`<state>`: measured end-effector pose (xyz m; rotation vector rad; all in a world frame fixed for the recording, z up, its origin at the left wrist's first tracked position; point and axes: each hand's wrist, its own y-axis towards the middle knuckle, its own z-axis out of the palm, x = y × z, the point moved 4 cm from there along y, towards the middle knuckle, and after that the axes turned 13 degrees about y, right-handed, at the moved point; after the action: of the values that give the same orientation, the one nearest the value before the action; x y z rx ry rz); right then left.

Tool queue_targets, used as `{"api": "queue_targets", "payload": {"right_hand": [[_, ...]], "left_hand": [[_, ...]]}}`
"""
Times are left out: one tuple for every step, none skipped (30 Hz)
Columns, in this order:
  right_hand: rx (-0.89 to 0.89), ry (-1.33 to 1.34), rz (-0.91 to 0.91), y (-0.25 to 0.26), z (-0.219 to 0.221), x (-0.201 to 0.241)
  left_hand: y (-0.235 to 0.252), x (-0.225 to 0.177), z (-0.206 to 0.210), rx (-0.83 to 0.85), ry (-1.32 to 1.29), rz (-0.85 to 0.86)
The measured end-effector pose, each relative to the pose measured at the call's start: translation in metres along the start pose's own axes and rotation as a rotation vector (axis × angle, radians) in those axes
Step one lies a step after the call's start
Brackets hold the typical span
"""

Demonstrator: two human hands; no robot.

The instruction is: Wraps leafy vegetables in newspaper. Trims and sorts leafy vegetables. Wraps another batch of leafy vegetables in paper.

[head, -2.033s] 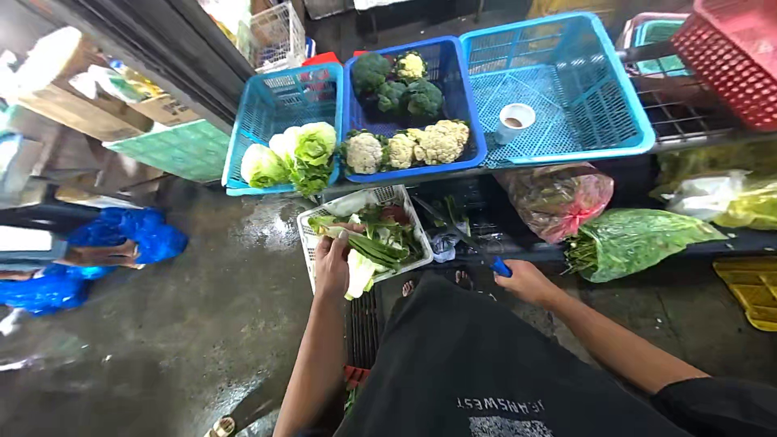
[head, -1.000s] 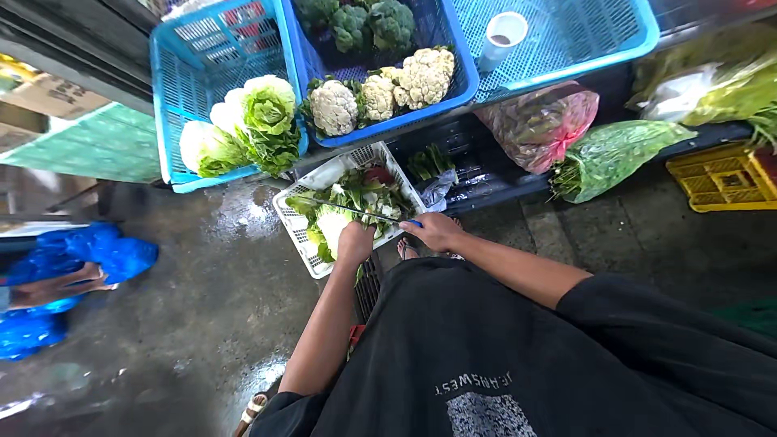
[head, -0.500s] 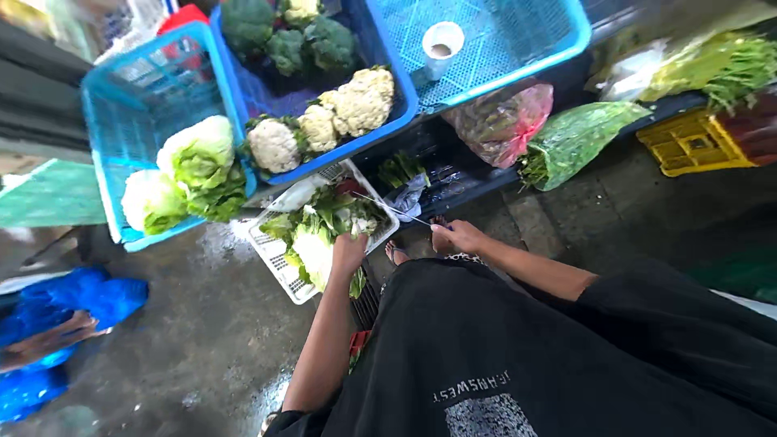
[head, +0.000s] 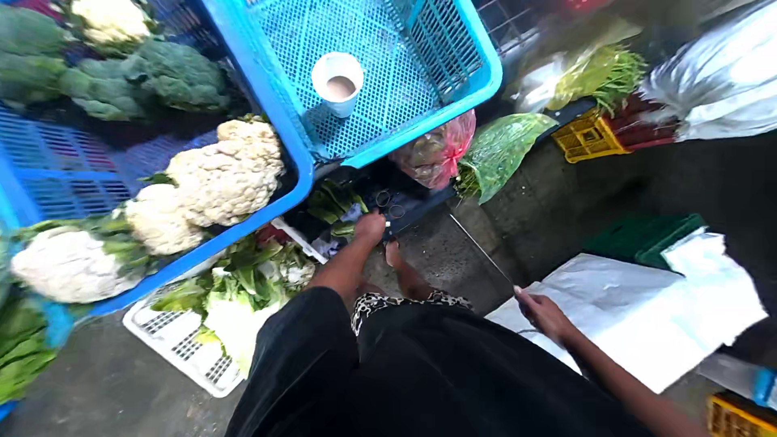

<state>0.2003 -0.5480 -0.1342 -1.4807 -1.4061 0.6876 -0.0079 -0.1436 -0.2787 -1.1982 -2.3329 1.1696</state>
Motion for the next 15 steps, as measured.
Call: {"api": "queue_targets", "payload": {"right_hand": [[-0.02, 0.058, 0.025, -0.006, -0.009, -0.011], [-0.045, 0.121, 0.047, -0.011, -0.016, -0.022], [-0.07, 0.182, 0.071, -0.014, -0.022, -0.034], [-0.092, 0.237, 0.1, -0.017, -0.026, -0.046], [-0.108, 0.28, 0.122, -0.019, -0.029, -0.056], [-0.12, 0.304, 0.137, -0.02, -0.03, -0.064], [-0.126, 0.314, 0.145, -0.018, -0.03, -0.07], [-0.121, 0.308, 0.152, -0.016, -0.029, -0.073], [-0.114, 0.292, 0.155, -0.013, -0.027, -0.075], [-0.101, 0.27, 0.158, -0.01, -0.025, -0.075], [-0.085, 0.245, 0.159, -0.006, -0.024, -0.072], [-0.072, 0.224, 0.156, -0.003, -0.024, -0.069], [-0.058, 0.206, 0.146, 0.0, -0.024, -0.063], [-0.043, 0.19, 0.135, 0.003, -0.022, -0.057], [-0.034, 0.176, 0.126, 0.007, -0.02, -0.049]], "left_hand": [[0.019, 0.001, 0.006, 0.001, 0.009, -0.009], [0.038, 0.005, 0.011, -0.007, 0.001, -0.025], [0.055, 0.01, 0.014, -0.009, -0.035, -0.059], [0.068, 0.016, 0.016, 0.001, -0.109, -0.113], [0.076, 0.022, 0.017, 0.002, -0.18, -0.17], [0.082, 0.028, 0.018, -0.009, -0.218, -0.212], [0.086, 0.033, 0.017, -0.027, -0.233, -0.228], [0.09, 0.037, 0.018, -0.047, -0.227, -0.218], [0.094, 0.041, 0.019, -0.065, -0.201, -0.188], [0.096, 0.044, 0.02, -0.078, -0.151, -0.14], [0.096, 0.045, 0.017, -0.094, -0.098, -0.097], [0.094, 0.044, 0.008, -0.121, -0.039, -0.057], [0.088, 0.044, -0.004, -0.157, 0.006, -0.034], [0.078, 0.047, -0.02, -0.198, 0.0, -0.041], [0.065, 0.05, -0.036, -0.253, -0.052, -0.078]]}}
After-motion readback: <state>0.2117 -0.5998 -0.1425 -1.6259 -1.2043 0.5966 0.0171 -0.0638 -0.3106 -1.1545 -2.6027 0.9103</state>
